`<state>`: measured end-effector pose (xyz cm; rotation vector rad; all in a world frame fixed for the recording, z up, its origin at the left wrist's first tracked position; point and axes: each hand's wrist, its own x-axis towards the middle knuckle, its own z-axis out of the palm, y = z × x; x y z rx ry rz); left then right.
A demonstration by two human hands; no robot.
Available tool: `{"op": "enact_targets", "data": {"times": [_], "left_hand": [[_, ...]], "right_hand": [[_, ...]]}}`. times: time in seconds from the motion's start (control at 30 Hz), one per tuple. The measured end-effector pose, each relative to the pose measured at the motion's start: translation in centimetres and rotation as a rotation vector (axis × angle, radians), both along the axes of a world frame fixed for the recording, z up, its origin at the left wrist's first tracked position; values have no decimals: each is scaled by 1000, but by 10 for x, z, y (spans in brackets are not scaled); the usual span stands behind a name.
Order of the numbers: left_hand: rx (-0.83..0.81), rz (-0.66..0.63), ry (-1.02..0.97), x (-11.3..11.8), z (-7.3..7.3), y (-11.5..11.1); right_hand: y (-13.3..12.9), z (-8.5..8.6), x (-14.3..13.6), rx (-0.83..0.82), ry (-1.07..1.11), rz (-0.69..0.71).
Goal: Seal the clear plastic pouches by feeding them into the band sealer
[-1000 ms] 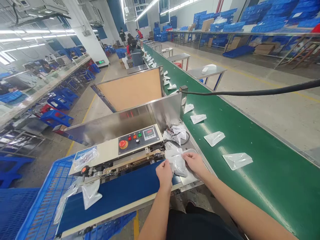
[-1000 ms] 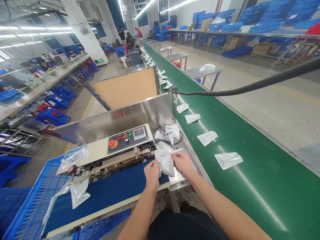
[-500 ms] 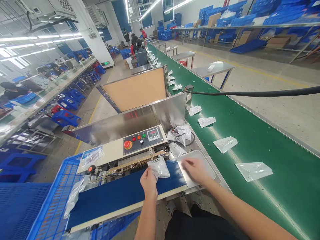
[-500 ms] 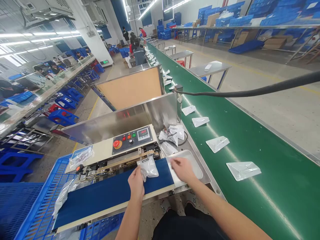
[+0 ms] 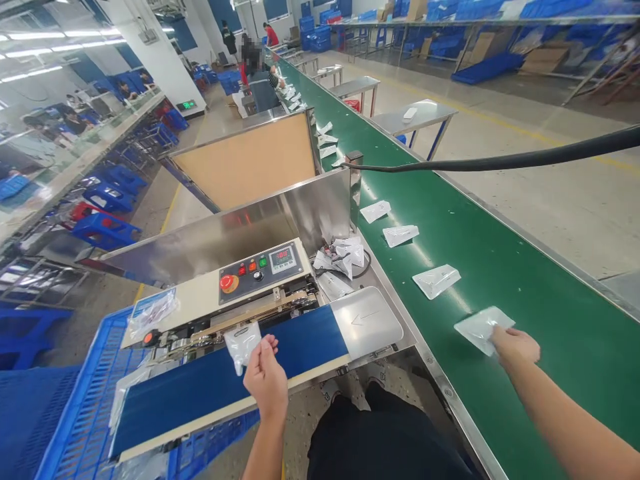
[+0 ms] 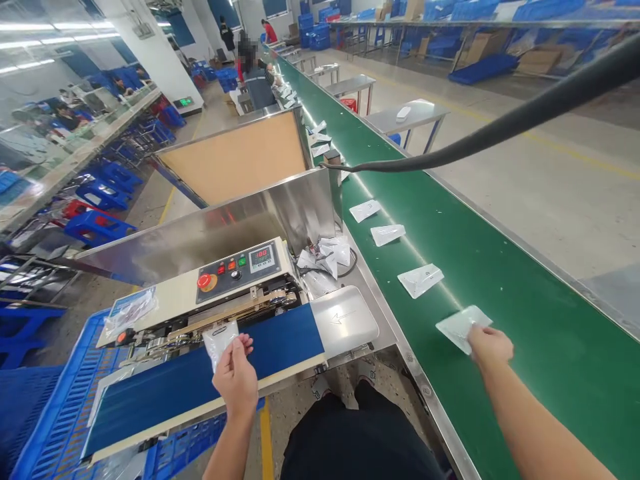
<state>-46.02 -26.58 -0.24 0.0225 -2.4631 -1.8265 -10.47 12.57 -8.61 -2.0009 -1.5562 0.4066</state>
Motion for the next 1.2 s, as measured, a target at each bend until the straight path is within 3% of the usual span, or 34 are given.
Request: {"op": "enact_targets", "data": {"times": [0.07, 0.13, 0.27, 0.37, 0.43, 0.57, 0.67, 0.73, 0.9, 1.03, 1.2], "left_hand": [[-6, -163, -10, 15, 1, 25], [-21, -379, 3, 33, 2, 53], [-39, -743, 75, 65, 8, 106], [7, -824, 6, 76, 12, 129], [27, -776, -68, 78, 13, 132], [74, -623, -176, 75, 8, 117], [115, -605, -255, 71, -3, 107], [135, -557, -333, 65, -12, 107], [198, -290, -502, 33, -32, 116], [215, -193, -514, 8, -39, 110], [201, -90, -484, -9, -41, 79]], "right_hand": [[-7, 6, -12, -102, 76, -37], [-23, 22, -35, -91, 195, 20], [-81, 69, -99, 56, 355, 480], [-127, 97, -142, -73, 471, 837], [-150, 107, -160, -220, 605, 937], [-173, 109, -172, -412, 725, 963], [-172, 99, -174, -428, 652, 957], [-165, 88, -180, -437, 625, 878], [-148, 63, -217, -475, 625, 690], [-151, 58, -258, -507, 595, 731], [-168, 59, -293, -617, 543, 874]]}}
